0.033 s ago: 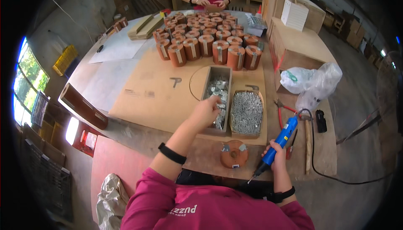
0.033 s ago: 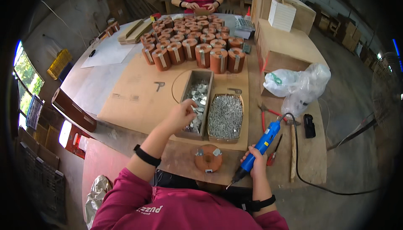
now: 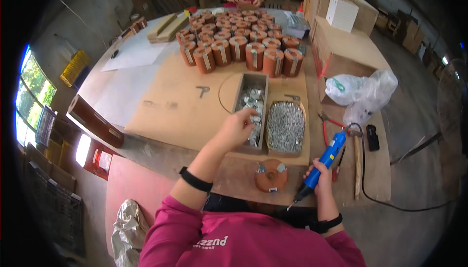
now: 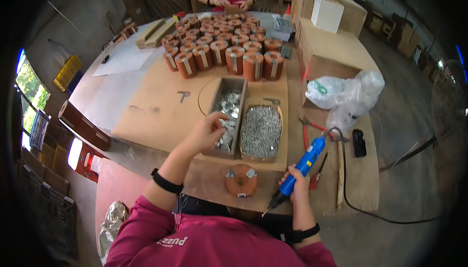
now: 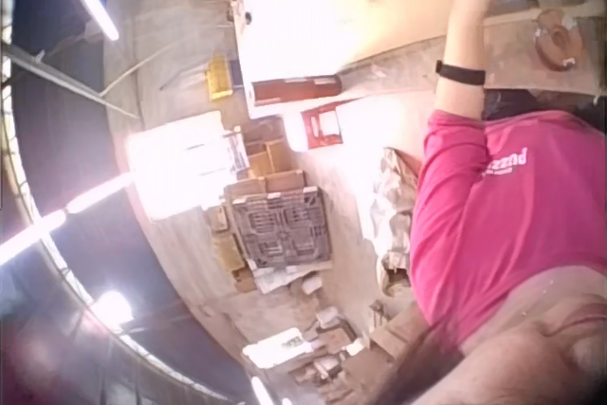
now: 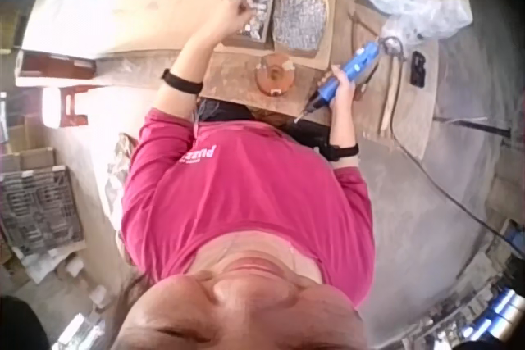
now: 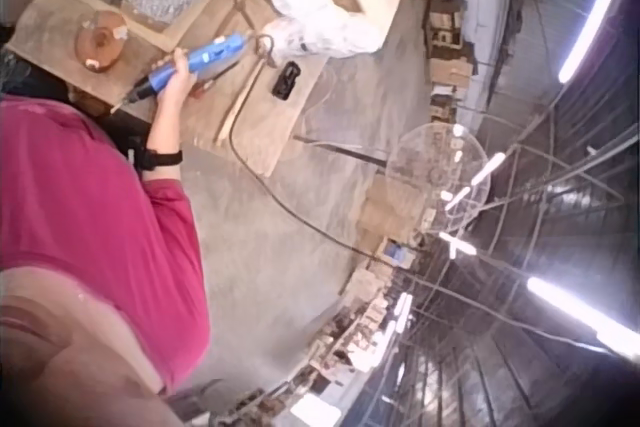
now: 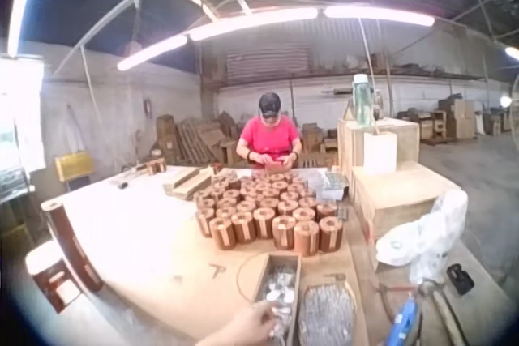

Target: Assembling small circular wooden components with metal brackets and screws using an electric screwdriver.

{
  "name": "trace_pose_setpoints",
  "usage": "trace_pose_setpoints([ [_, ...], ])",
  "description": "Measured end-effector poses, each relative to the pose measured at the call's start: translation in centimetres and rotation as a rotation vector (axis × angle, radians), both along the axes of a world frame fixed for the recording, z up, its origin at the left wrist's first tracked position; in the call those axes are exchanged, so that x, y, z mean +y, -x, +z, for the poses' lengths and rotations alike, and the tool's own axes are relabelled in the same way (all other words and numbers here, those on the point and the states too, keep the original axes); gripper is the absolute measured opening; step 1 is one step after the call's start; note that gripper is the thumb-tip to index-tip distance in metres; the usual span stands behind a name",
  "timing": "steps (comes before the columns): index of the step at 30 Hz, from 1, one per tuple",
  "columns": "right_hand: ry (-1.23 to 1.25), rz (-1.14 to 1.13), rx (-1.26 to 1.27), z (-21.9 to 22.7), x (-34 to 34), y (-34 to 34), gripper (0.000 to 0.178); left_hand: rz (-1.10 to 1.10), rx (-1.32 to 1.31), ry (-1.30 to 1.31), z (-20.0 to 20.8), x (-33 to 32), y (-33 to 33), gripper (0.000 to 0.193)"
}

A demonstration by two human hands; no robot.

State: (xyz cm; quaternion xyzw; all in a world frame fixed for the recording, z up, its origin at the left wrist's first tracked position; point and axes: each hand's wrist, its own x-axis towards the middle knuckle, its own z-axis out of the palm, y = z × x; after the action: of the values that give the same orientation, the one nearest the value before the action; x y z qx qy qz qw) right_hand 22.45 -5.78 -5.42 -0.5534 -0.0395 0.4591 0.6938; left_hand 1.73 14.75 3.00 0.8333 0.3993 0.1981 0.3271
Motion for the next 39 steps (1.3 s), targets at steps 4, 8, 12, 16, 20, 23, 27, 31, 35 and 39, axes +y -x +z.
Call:
trace_pose_setpoints([
  [4, -0.048, 0.030, 0.005, 0.5, 0.5, -0.3, 0.028, -0.032, -0.492, 0.166, 2.8, -5.8, 2.9, 0.013],
  [8, -0.004, 0.045, -0.040, 1.1, 0.9, -0.3, 0.029, -0.097, -0.357, 0.068, 2.4, -10.3, 4.4, 0.008],
  [12, 0.006, 0.016, -0.015, 1.1, 0.5, -0.1, 0.030, -0.210, -0.312, -0.119, 1.5, -12.3, 3.2, 0.013],
  [16, 0.025, 0.014, -0.021, 0.8, 0.2, 0.1, 0.030, -0.188, -0.305, -0.295, 0.5, -13.3, 1.9, 0.014],
  [20, 0.022, 0.025, -0.018, 0.9, 0.2, 0.1, 0.032, -0.156, -0.295, -0.393, -0.5, -13.6, 1.4, 0.014],
  [23, 0.031, 0.008, -0.044, 1.0, 0.3, 0.0, 0.032, -0.118, -0.323, -0.411, -0.7, -13.6, 1.3, 0.015],
  [27, 0.008, -0.002, -0.020, 1.0, 0.4, -0.1, 0.029, -0.125, -0.337, -0.317, -0.6, -14.1, 1.5, 0.015],
  [31, 0.005, 0.001, -0.011, 0.9, 0.5, 0.0, 0.029, -0.078, -0.286, -0.359, -1.1, -14.4, 1.5, 0.013],
  [35, 0.014, 0.011, -0.034, 0.7, 0.3, -0.1, 0.031, -0.033, -0.230, -0.435, -1.5, -14.6, 1.5, 0.014],
  [39, 0.012, 0.018, -0.043, 0.6, 0.4, -0.1, 0.031, -0.071, -0.284, -0.435, -1.6, -14.9, 1.8, 0.028],
])
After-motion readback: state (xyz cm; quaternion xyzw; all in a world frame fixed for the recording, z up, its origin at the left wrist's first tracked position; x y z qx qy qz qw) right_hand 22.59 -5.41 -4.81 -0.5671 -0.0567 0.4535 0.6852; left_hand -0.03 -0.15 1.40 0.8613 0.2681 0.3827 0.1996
